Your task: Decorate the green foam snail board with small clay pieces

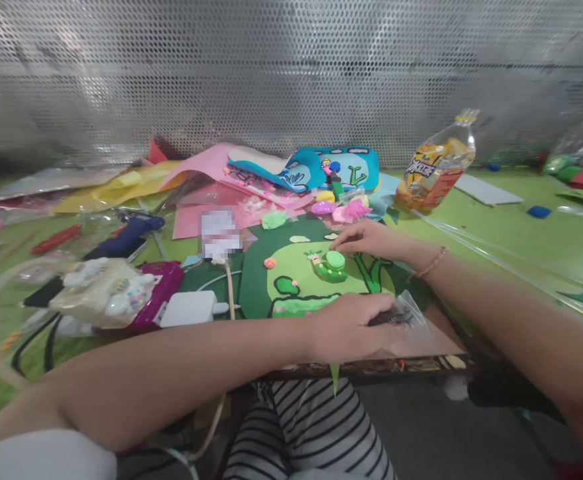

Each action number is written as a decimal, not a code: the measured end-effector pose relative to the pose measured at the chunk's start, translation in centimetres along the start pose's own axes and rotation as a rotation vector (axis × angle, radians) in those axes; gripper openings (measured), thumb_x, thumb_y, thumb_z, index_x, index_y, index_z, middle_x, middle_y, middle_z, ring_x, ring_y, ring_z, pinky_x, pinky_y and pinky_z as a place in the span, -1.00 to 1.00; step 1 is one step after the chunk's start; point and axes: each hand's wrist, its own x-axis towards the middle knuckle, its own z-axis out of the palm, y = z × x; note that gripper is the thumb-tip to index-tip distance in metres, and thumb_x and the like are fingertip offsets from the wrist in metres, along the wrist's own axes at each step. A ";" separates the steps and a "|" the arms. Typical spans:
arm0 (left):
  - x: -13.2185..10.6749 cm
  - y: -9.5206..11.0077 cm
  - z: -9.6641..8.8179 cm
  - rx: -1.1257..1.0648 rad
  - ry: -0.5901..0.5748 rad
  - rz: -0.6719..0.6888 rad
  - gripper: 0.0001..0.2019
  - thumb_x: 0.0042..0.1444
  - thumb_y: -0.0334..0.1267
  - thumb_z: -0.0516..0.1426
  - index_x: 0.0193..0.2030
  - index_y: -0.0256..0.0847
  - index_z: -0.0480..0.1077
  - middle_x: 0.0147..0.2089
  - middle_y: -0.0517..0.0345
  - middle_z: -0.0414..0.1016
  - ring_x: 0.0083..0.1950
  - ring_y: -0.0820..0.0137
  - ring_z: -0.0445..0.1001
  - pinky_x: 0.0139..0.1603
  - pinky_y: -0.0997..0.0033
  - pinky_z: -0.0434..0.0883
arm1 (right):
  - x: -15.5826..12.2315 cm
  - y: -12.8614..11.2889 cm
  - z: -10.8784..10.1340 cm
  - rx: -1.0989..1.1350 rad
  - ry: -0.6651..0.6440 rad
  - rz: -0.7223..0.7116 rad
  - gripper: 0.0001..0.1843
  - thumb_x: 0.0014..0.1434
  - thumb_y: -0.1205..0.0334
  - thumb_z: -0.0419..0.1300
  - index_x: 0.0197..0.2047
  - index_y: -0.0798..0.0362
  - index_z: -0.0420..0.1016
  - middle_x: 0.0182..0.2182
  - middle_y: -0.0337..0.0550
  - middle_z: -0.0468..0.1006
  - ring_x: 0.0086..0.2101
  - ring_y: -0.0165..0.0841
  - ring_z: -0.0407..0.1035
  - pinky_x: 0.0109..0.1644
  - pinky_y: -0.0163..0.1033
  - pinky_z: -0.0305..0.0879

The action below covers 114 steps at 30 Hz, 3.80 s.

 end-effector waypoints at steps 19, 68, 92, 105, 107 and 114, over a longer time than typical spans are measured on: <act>0.1 0.0 0.1 -0.003 0.009 0.006 -0.80 0.19 -0.14 -0.03 -0.26 -0.22 0.28 -0.30 0.18 0.38 -0.24 0.39 0.35 -0.23 0.45 0.27 | 0.3 0.0 0.3 0.248 0.074 0.085 -0.75 -0.08 0.14 0.33 -0.30 0.05 0.57 -0.36 -0.18 0.62 -0.41 -0.43 0.48 -0.26 -0.28 0.43; 0.0 0.1 0.1 0.010 0.018 0.020 -0.83 0.19 -0.16 -0.02 -0.33 -0.20 0.21 -0.40 0.24 0.29 -0.35 0.47 0.28 -0.35 0.50 0.17 | 0.2 0.1 -0.2 -0.114 0.039 -0.059 -0.72 -0.05 0.08 0.25 -0.32 0.10 0.60 -0.38 -0.14 0.55 -0.39 -0.39 0.35 -0.29 -0.27 0.26; -0.1 0.3 0.0 0.019 0.011 0.008 -0.83 0.19 -0.16 -0.02 -0.30 -0.21 0.24 -0.38 0.22 0.31 -0.34 0.46 0.29 -0.34 0.51 0.20 | 0.3 0.2 -0.2 -0.191 -0.011 -0.106 -0.71 0.02 0.08 0.17 -0.30 0.09 0.58 -0.35 -0.13 0.56 -0.36 -0.36 0.38 -0.25 -0.25 0.27; -0.1 0.5 0.0 0.038 0.002 0.002 -0.84 0.20 -0.19 -0.02 -0.28 -0.22 0.27 -0.38 0.23 0.33 -0.34 0.48 0.29 -0.35 0.53 0.21 | 0.4 0.4 -0.2 -0.243 -0.019 -0.113 -0.67 0.02 0.03 0.15 -0.27 0.08 0.58 -0.36 -0.15 0.54 -0.36 -0.35 0.37 -0.25 -0.26 0.24; -0.1 0.5 0.0 0.032 0.000 0.001 -0.83 0.20 -0.18 -0.02 -0.28 -0.22 0.27 -0.38 0.23 0.32 -0.34 0.48 0.29 -0.35 0.52 0.20 | 0.3 0.4 -0.1 -0.244 -0.010 -0.120 -0.68 0.03 0.04 0.15 -0.28 0.08 0.58 -0.36 -0.15 0.54 -0.35 -0.35 0.37 -0.24 -0.26 0.24; -0.1 0.2 0.0 0.008 0.004 -0.010 -0.83 0.22 -0.17 -0.03 -0.30 -0.21 0.25 -0.34 0.21 0.35 -0.28 0.44 0.32 -0.29 0.49 0.21 | 0.3 0.3 -0.2 -0.255 -0.017 -0.128 -0.71 0.05 0.08 0.15 -0.27 0.06 0.58 -0.36 -0.14 0.55 -0.37 -0.36 0.36 -0.26 -0.25 0.24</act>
